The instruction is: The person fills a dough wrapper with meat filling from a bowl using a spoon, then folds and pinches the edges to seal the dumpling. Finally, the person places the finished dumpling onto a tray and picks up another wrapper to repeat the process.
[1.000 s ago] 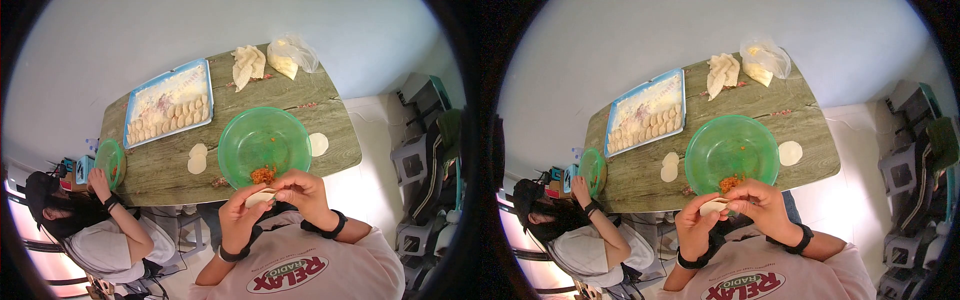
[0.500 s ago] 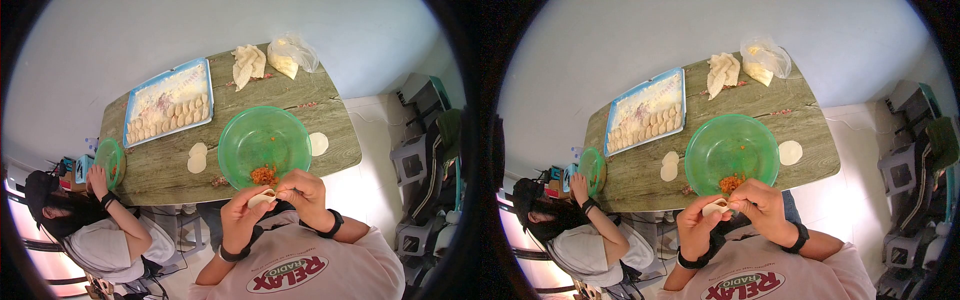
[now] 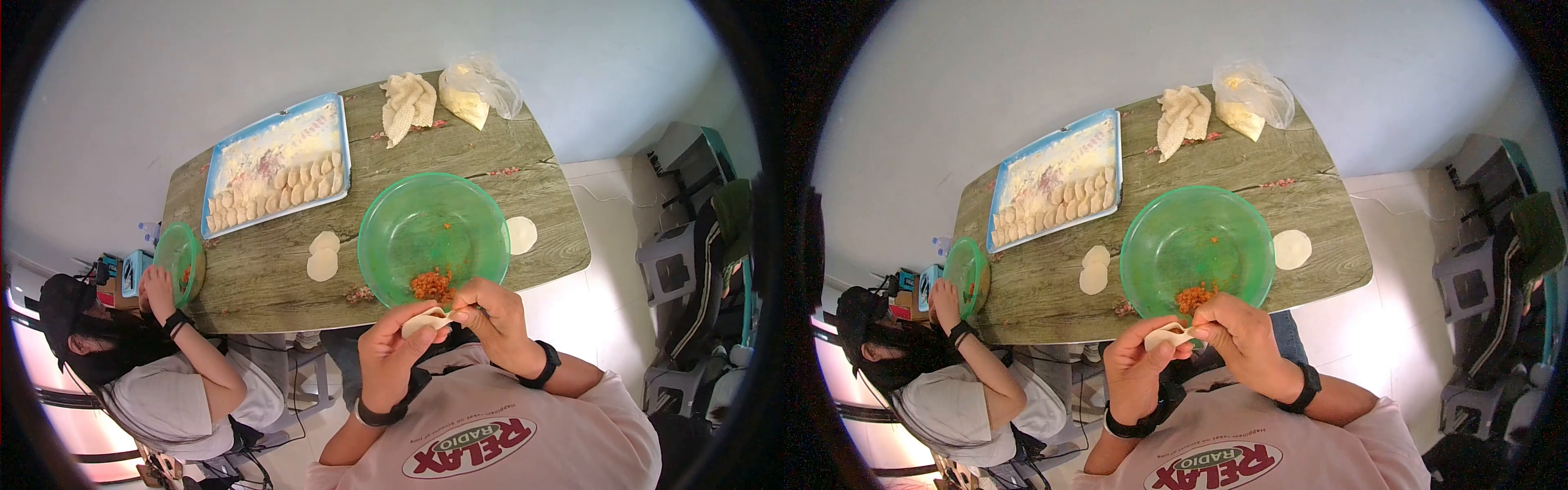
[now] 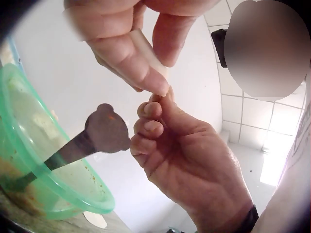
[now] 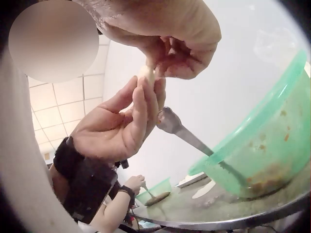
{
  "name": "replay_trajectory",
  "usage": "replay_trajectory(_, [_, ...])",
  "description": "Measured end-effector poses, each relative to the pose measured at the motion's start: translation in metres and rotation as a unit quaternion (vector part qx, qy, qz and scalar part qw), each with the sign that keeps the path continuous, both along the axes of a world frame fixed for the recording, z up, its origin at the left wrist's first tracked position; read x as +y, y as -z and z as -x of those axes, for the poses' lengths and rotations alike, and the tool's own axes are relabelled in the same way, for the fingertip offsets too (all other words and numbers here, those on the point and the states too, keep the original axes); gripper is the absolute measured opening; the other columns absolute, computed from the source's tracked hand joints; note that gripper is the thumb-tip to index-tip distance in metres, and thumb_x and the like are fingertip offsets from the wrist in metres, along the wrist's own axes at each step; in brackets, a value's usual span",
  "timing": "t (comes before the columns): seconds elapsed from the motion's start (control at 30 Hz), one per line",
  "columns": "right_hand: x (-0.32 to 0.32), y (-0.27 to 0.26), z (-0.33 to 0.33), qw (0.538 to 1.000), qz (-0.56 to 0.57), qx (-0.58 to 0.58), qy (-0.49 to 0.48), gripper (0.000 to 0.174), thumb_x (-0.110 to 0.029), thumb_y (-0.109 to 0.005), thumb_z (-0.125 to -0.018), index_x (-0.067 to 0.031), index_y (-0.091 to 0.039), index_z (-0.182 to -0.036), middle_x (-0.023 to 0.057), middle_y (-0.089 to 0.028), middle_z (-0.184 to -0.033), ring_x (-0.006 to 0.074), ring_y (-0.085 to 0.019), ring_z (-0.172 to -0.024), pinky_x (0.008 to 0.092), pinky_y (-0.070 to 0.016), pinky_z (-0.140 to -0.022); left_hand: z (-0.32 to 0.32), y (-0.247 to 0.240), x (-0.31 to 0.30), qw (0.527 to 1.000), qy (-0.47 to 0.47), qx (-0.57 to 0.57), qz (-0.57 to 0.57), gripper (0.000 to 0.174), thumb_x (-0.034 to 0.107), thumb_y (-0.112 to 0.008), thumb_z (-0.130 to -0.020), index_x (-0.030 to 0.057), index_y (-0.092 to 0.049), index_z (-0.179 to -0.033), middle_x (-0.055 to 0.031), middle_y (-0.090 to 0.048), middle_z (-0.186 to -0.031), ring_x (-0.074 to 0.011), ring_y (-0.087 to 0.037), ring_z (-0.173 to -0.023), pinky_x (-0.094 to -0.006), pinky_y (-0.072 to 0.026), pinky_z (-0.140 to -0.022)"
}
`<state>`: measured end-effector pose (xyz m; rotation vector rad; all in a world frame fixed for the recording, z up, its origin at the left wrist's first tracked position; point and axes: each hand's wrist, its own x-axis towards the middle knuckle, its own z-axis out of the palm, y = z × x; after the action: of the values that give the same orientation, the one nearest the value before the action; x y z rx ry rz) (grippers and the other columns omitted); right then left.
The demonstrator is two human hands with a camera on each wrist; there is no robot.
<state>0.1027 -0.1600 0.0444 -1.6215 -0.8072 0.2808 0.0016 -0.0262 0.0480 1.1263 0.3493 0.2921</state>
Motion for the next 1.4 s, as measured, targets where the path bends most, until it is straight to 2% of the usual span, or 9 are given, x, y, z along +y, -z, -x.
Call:
replay_trajectory(0.27, [0.002,-0.010,-0.002,0.999,-0.041,-0.027,0.009,0.016,-0.008,-0.064,-0.082,-0.0024,-0.061,-0.097,0.0098,-0.059,-0.083,0.0193,-0.058,-0.076,0.0270,-0.0457,-0.062,0.001,-0.001,0.002,1.000,-0.014,0.011,-0.021,0.032,0.011,-0.064,-0.085,-0.0057,-0.057,-0.112,-0.0139,-0.064,-0.099,-0.0179,-0.065,-0.083,-0.0280,-0.0536,-0.076])
replay_trajectory(0.33, [0.003,-0.010,-0.002,0.999,-0.042,-0.006,-0.003,0.015,-0.010,-0.064,-0.083,-0.0021,-0.061,-0.095,0.0087,-0.059,-0.085,0.0182,-0.057,-0.075,0.0271,-0.0454,-0.063,0.002,0.000,0.002,0.999,0.024,-0.011,-0.033,0.030,0.003,-0.061,-0.086,-0.0057,-0.055,-0.114,-0.0128,-0.061,-0.106,-0.0170,-0.062,-0.092,-0.0262,-0.0516,-0.081])
replay_trajectory(0.5, [0.002,-0.004,-0.002,0.999,-0.027,0.022,-0.028,0.013,-0.011,-0.066,-0.082,-0.0022,-0.062,-0.089,0.0070,-0.058,-0.085,0.0171,-0.056,-0.074,0.0272,-0.0449,-0.064,0.004,0.002,0.001,0.998,0.028,-0.011,-0.056,0.030,0.000,-0.062,-0.085,-0.0049,-0.056,-0.113,-0.0116,-0.059,-0.108,-0.0164,-0.061,-0.095,-0.0257,-0.0507,-0.081])
replay_trajectory(0.7, [0.002,0.001,-0.004,0.996,-0.035,-0.080,-0.011,0.010,-0.010,-0.066,-0.081,-0.0035,-0.062,-0.087,0.0056,-0.058,-0.077,0.0162,-0.056,-0.072,0.0266,-0.0440,-0.063,0.005,0.008,0.002,0.995,0.041,-0.023,-0.091,0.031,0.000,-0.063,-0.083,-0.0042,-0.056,-0.114,-0.0112,-0.059,-0.109,-0.0143,-0.059,-0.095,-0.0245,-0.0491,-0.080])
replay_trajectory(0.8, [0.002,-0.004,-0.002,0.998,-0.039,-0.036,-0.018,0.010,-0.011,-0.066,-0.081,-0.0033,-0.062,-0.087,0.0058,-0.058,-0.076,0.0166,-0.056,-0.072,0.0275,-0.0442,-0.064,0.004,0.004,0.001,0.996,0.034,-0.012,-0.087,0.034,-0.001,-0.063,-0.083,-0.0037,-0.056,-0.116,-0.0114,-0.060,-0.109,-0.0140,-0.059,-0.096,-0.0244,-0.0488,-0.081])
replay_trajectory(0.87, [0.000,-0.010,-0.001,0.997,-0.027,0.069,-0.012,0.012,-0.012,-0.066,-0.081,-0.0031,-0.062,-0.088,0.0061,-0.058,-0.078,0.0171,-0.056,-0.073,0.0281,-0.0444,-0.064,0.004,0.000,0.001,0.997,0.028,0.001,-0.070,0.036,-0.001,-0.063,-0.083,-0.0035,-0.054,-0.118,-0.0115,-0.060,-0.109,-0.0142,-0.059,-0.096,-0.0246,-0.0487,-0.081])
replay_trajectory(1.03, [0.002,-0.012,-0.004,0.999,-0.022,0.008,-0.031,0.012,-0.013,-0.065,-0.082,-0.0028,-0.060,-0.087,0.0072,-0.057,-0.083,0.0182,-0.055,-0.074,0.0283,-0.0441,-0.065,0.003,0.002,-0.004,0.997,0.027,-0.011,-0.074,0.047,-0.003,-0.062,-0.083,-0.0020,-0.046,-0.127,-0.0121,-0.061,-0.109,-0.0145,-0.058,-0.099,-0.0255,-0.0479,-0.084])
replay_trajectory(1.27, [0.003,-0.005,-0.005,0.997,-0.002,-0.056,-0.062,0.011,-0.011,-0.065,-0.081,-0.0030,-0.058,-0.085,0.0076,-0.056,-0.082,0.0193,-0.054,-0.074,0.0293,-0.0442,-0.064,0.005,0.003,-0.004,0.996,0.045,-0.006,-0.075,0.048,-0.005,-0.061,-0.083,-0.0023,-0.045,-0.128,-0.0127,-0.060,-0.110,-0.0139,-0.058,-0.098,-0.0255,-0.0479,-0.085])
replay_trajectory(1.4, [0.001,-0.008,-0.003,0.997,-0.011,-0.022,-0.074,0.009,-0.008,-0.064,-0.081,-0.0034,-0.057,-0.085,0.0078,-0.057,-0.082,0.0201,-0.055,-0.075,0.0300,-0.0444,-0.065,0.007,0.001,-0.003,0.995,0.034,0.002,-0.096,0.050,-0.005,-0.061,-0.083,-0.0020,-0.044,-0.129,-0.0129,-0.060,-0.110,-0.0138,-0.059,-0.098,-0.0252,-0.0482,-0.084])
